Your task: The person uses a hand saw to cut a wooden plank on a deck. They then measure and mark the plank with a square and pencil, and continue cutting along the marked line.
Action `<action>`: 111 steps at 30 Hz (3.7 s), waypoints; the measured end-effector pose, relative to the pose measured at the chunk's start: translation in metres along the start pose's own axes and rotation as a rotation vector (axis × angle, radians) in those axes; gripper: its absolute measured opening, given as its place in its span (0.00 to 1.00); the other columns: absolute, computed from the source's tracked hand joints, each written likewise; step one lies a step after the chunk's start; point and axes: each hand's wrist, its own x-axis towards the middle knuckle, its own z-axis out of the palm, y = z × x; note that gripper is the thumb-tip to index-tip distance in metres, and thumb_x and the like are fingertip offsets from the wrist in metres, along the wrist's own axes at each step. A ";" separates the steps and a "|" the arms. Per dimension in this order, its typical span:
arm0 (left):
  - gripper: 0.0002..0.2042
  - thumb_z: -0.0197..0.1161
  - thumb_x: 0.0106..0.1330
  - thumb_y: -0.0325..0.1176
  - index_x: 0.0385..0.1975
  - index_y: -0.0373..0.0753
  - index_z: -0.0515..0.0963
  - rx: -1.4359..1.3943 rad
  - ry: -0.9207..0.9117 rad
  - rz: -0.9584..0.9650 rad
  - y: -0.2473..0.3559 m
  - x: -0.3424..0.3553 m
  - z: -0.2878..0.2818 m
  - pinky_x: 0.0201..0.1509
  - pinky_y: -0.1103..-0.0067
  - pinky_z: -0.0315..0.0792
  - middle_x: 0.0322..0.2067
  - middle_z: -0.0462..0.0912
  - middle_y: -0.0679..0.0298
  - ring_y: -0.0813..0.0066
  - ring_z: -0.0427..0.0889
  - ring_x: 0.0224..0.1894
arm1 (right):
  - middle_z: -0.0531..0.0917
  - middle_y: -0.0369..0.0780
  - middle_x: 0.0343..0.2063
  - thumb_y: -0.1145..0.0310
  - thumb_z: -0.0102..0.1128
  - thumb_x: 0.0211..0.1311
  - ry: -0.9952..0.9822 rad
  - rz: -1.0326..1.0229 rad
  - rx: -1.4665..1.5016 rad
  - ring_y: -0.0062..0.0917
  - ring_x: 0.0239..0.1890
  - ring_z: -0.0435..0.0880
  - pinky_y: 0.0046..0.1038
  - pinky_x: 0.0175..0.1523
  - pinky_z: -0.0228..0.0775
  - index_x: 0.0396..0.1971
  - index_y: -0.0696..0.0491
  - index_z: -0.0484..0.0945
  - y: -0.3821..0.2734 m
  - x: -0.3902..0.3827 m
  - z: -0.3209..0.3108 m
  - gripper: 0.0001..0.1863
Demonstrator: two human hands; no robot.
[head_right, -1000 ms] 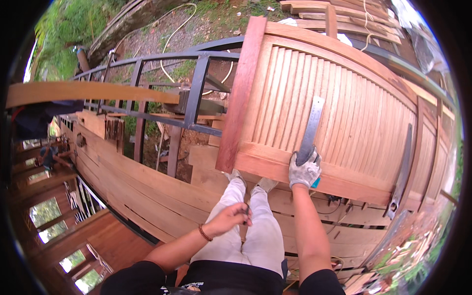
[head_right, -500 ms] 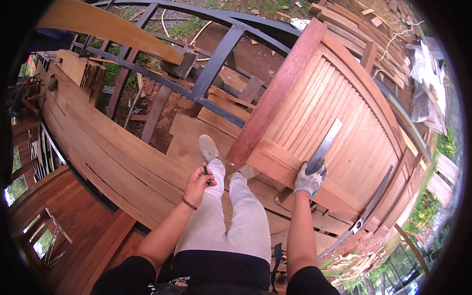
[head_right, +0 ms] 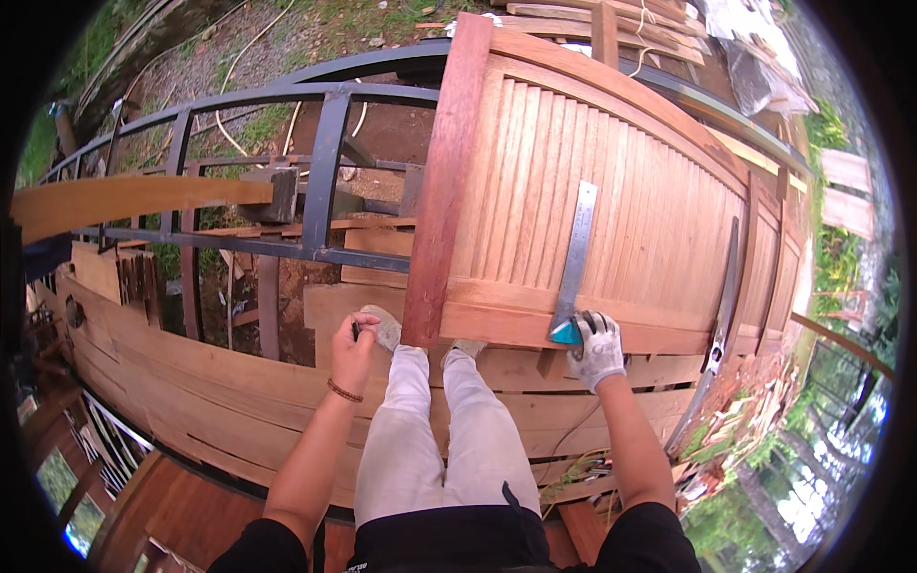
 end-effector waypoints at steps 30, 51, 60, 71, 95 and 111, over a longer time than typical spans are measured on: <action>0.09 0.68 0.65 0.31 0.40 0.32 0.82 0.012 -0.156 -0.122 -0.016 -0.035 0.123 0.37 0.85 0.71 0.29 0.82 0.71 0.88 0.74 0.31 | 0.83 0.47 0.46 0.62 0.53 0.64 -0.400 0.162 0.535 0.43 0.49 0.81 0.41 0.55 0.72 0.50 0.47 0.80 -0.114 0.075 -0.046 0.16; 0.12 0.73 0.55 0.32 0.34 0.39 0.76 0.871 -0.023 0.357 0.011 0.017 0.066 0.38 0.64 0.75 0.34 0.77 0.58 0.54 0.80 0.36 | 0.82 0.45 0.43 0.64 0.56 0.63 0.013 0.242 0.379 0.39 0.46 0.83 0.39 0.52 0.75 0.47 0.46 0.78 -0.152 0.113 -0.002 0.13; 0.11 0.73 0.55 0.31 0.30 0.37 0.76 0.871 -0.015 0.390 0.013 0.018 0.066 0.37 0.67 0.75 0.30 0.76 0.57 0.58 0.79 0.32 | 0.79 0.45 0.47 0.65 0.59 0.60 0.129 0.268 0.443 0.42 0.45 0.82 0.40 0.51 0.76 0.45 0.47 0.80 -0.158 0.109 0.010 0.13; 0.11 0.72 0.55 0.32 0.30 0.37 0.76 0.895 -0.031 0.397 0.014 0.017 0.066 0.37 0.66 0.75 0.31 0.77 0.57 0.55 0.80 0.33 | 0.77 0.44 0.48 0.64 0.59 0.60 -0.010 0.286 0.389 0.39 0.46 0.83 0.38 0.52 0.76 0.45 0.49 0.79 -0.160 0.121 -0.003 0.13; 0.10 0.72 0.57 0.33 0.29 0.37 0.76 0.896 -0.030 0.393 0.016 0.015 0.066 0.37 0.64 0.74 0.30 0.75 0.56 0.53 0.79 0.32 | 0.84 0.49 0.42 0.63 0.65 0.58 -0.126 0.543 0.643 0.44 0.50 0.82 0.39 0.56 0.73 0.59 0.46 0.68 -0.159 0.163 -0.011 0.28; 0.10 0.72 0.57 0.32 0.30 0.37 0.76 0.873 -0.030 0.386 0.015 0.015 0.065 0.37 0.64 0.74 0.31 0.75 0.56 0.53 0.79 0.33 | 0.86 0.44 0.39 0.67 0.65 0.56 -0.027 0.517 0.664 0.39 0.45 0.84 0.36 0.52 0.75 0.46 0.50 0.78 -0.166 0.158 -0.012 0.17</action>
